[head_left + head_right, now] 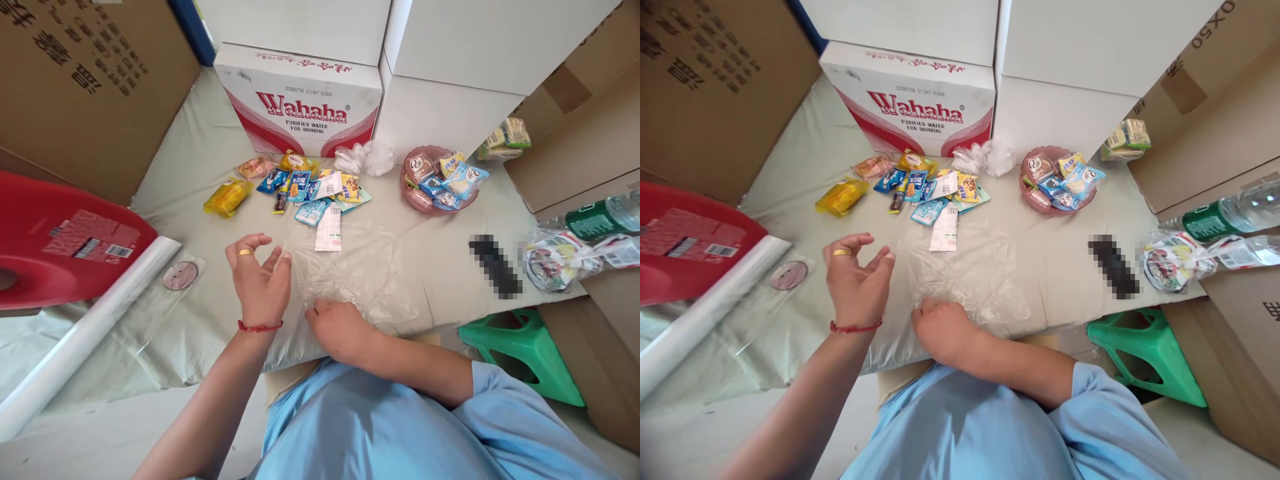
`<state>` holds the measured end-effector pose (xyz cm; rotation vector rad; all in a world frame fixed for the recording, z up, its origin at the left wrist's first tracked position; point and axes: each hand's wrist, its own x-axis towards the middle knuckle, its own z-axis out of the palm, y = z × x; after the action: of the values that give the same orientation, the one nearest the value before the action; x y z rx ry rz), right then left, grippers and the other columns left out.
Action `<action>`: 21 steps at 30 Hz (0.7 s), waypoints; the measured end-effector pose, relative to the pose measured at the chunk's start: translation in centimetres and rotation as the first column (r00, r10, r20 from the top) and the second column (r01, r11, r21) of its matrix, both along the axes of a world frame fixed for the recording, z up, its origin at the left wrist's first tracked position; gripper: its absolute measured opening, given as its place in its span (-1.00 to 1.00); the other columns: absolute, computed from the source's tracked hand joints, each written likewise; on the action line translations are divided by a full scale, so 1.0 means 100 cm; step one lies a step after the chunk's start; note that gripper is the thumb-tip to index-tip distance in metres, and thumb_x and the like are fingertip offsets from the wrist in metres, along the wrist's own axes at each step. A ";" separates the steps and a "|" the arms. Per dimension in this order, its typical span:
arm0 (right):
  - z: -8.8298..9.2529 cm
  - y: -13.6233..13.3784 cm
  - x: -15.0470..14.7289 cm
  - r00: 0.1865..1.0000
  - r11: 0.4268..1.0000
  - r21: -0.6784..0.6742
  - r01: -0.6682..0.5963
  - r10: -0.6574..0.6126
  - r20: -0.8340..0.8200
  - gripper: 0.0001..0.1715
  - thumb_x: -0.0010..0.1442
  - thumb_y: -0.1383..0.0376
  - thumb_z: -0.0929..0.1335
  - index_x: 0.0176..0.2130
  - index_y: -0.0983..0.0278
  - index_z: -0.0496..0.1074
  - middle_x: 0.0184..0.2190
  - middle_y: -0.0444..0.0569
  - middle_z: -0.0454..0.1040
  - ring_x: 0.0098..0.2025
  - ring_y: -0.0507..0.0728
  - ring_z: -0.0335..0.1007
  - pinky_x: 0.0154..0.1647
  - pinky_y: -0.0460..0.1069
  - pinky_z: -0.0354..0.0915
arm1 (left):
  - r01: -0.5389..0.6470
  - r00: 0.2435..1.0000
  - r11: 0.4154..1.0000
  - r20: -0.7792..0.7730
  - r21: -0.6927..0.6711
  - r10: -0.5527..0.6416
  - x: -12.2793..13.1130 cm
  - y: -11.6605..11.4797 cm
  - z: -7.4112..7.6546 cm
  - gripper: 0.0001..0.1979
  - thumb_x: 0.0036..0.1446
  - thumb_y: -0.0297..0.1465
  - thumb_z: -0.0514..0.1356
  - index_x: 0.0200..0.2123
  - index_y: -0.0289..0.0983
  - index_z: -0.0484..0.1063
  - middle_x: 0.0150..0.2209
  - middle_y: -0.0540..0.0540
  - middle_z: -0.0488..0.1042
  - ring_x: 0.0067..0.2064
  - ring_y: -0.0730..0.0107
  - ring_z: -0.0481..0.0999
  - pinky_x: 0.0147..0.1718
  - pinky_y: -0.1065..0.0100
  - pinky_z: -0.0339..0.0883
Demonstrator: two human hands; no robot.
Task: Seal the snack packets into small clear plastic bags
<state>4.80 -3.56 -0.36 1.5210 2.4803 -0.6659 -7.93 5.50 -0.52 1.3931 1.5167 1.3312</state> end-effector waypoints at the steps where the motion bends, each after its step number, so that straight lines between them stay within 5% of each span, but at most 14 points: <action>1: -0.003 0.001 -0.005 1.000 1.000 -0.003 0.008 -0.008 -0.008 -0.73 0.43 0.42 0.25 0.04 0.35 0.46 -0.08 0.17 0.56 -0.19 0.23 0.58 -0.32 0.05 0.44 | 0.089 0.996 0.996 -0.008 0.021 -0.089 0.004 -0.006 0.006 -0.74 0.11 -0.36 0.30 -0.12 -0.19 0.40 0.10 -0.16 0.41 0.20 0.17 0.48 0.11 0.18 0.49; 4: -0.006 -0.002 -0.014 0.995 0.998 0.006 -0.061 0.062 -0.083 -0.72 0.38 0.46 0.28 0.02 0.40 0.50 -0.04 0.21 0.59 -0.14 0.23 0.58 -0.22 0.05 0.46 | 0.392 0.915 0.914 -0.063 -0.105 -0.399 0.014 -0.015 0.008 -0.88 0.23 -0.32 0.20 -0.18 -0.19 0.48 -0.06 -0.15 0.57 0.14 0.10 0.56 0.19 0.10 0.41; 7: 0.006 -0.007 -0.006 0.955 0.989 -0.007 -0.148 0.140 -0.262 -0.80 0.40 0.39 0.33 -0.07 0.36 0.55 -0.13 0.12 0.62 -0.11 0.19 0.57 -0.13 0.02 0.45 | 0.441 0.841 0.869 -0.234 -0.223 -0.487 0.016 -0.010 -0.013 -0.86 0.21 -0.30 0.16 -0.27 -0.18 0.51 -0.06 -0.18 0.61 0.17 -0.02 0.55 0.23 0.01 0.36; 9: 0.018 -0.008 0.010 0.914 0.998 -0.005 -0.055 0.048 -0.402 -0.75 0.47 0.29 0.28 -0.08 0.30 0.55 -0.17 0.03 0.62 -0.12 0.14 0.56 -0.10 -0.01 0.46 | 0.483 0.786 0.845 -0.313 -0.229 -0.534 0.011 -0.006 -0.031 -0.85 0.21 -0.31 0.14 -0.29 -0.16 0.52 -0.06 -0.20 0.63 0.18 -0.04 0.55 0.22 -0.01 0.37; 11: 0.022 -0.006 0.034 0.874 0.981 0.059 0.184 -0.136 -0.466 -0.64 0.52 0.26 0.20 0.00 0.26 0.54 -0.06 0.05 0.62 0.00 0.13 0.54 0.06 0.02 0.44 | 0.570 0.714 0.797 -0.359 -0.201 -0.601 0.003 -0.007 -0.045 -0.82 0.23 -0.31 0.13 -0.26 -0.16 0.54 0.00 -0.23 0.63 0.23 -0.04 0.52 0.26 -0.05 0.33; 14: 0.000 0.001 0.073 0.837 0.846 0.215 0.489 -0.384 -0.391 -0.53 0.50 0.20 0.23 0.27 0.30 0.41 0.29 0.22 0.42 0.37 0.28 0.28 0.42 0.22 0.21 | 0.630 0.636 0.759 -0.452 -0.162 -0.625 -0.009 -0.018 -0.055 -0.75 0.27 -0.32 0.12 -0.11 -0.17 0.59 0.18 -0.26 0.57 0.36 -0.05 0.40 0.40 -0.17 0.08; 17: -0.040 0.006 0.113 0.839 0.814 0.241 0.529 -0.459 -0.293 -0.37 0.44 0.16 0.29 0.39 0.33 0.30 0.47 0.24 0.19 0.54 0.38 -0.04 0.52 0.37 -0.01 | 0.600 0.589 0.779 -0.558 -0.183 -0.585 -0.028 -0.032 -0.058 -0.62 0.32 -0.27 0.11 0.13 -0.14 0.53 0.36 -0.27 0.41 0.44 -0.10 0.28 0.44 -0.31 -0.22; 19: -0.057 0.008 0.133 0.835 0.816 0.226 0.532 -0.461 -0.300 -0.39 0.45 0.15 0.27 0.38 0.32 0.32 0.48 0.21 0.16 0.55 0.37 -0.05 0.53 0.37 -0.02 | 0.576 0.557 0.790 -0.607 -0.209 -0.567 -0.044 -0.039 -0.060 -0.54 0.33 -0.21 0.12 0.24 -0.11 0.45 0.42 -0.29 0.31 0.46 -0.15 0.24 0.43 -0.36 -0.32; 21: -0.052 0.007 0.144 0.802 0.793 0.222 0.567 -0.470 -0.370 -0.43 0.45 0.11 0.26 0.31 0.30 0.41 0.44 0.23 0.24 0.50 0.37 0.08 0.49 0.37 0.08 | 0.554 0.544 0.800 -0.628 -0.229 -0.557 -0.063 -0.044 -0.061 -0.48 0.32 -0.17 0.13 0.30 -0.10 0.40 0.43 -0.29 0.29 0.46 -0.16 0.24 0.42 -0.35 -0.29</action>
<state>19.19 -2.81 -5.60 2.4658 2.4570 -0.6141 -14.21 1.12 -6.63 2.2759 1.2632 0.4072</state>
